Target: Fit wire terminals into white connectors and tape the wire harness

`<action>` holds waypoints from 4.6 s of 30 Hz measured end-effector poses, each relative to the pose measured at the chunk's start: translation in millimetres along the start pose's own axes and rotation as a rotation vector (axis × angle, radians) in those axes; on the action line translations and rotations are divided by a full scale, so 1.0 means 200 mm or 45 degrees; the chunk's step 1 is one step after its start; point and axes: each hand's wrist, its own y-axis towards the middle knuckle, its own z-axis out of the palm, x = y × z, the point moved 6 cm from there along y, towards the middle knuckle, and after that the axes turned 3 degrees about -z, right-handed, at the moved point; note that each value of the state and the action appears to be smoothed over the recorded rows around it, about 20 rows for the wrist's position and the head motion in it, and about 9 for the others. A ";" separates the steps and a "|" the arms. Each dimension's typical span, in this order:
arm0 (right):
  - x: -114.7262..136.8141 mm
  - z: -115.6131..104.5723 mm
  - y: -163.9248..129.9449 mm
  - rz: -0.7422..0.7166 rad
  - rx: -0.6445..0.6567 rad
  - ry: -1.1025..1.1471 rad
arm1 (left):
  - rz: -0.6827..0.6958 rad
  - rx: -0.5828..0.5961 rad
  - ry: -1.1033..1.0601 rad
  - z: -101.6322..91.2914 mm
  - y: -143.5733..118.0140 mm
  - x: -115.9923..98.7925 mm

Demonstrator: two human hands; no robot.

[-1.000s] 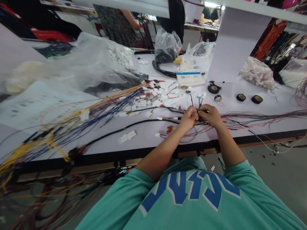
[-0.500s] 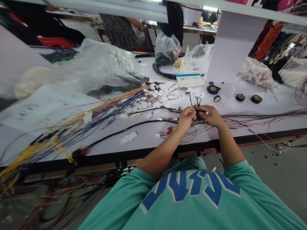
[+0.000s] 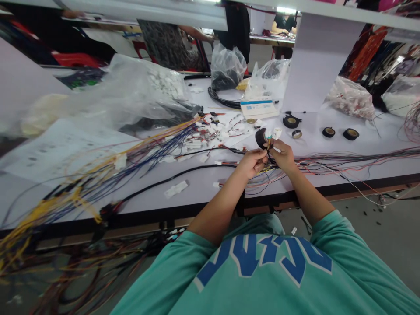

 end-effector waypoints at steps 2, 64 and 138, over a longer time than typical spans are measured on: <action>-0.02 0.01 0.00 0.087 0.013 0.116 | -0.085 0.052 -0.022 0.00 0.00 0.01; -0.02 0.11 0.04 0.159 0.466 -0.170 | 0.878 -0.180 1.628 0.09 -0.18 -0.32; 0.23 0.03 -0.09 -0.427 0.701 -1.140 | 0.952 -0.375 1.944 0.06 -0.26 -0.08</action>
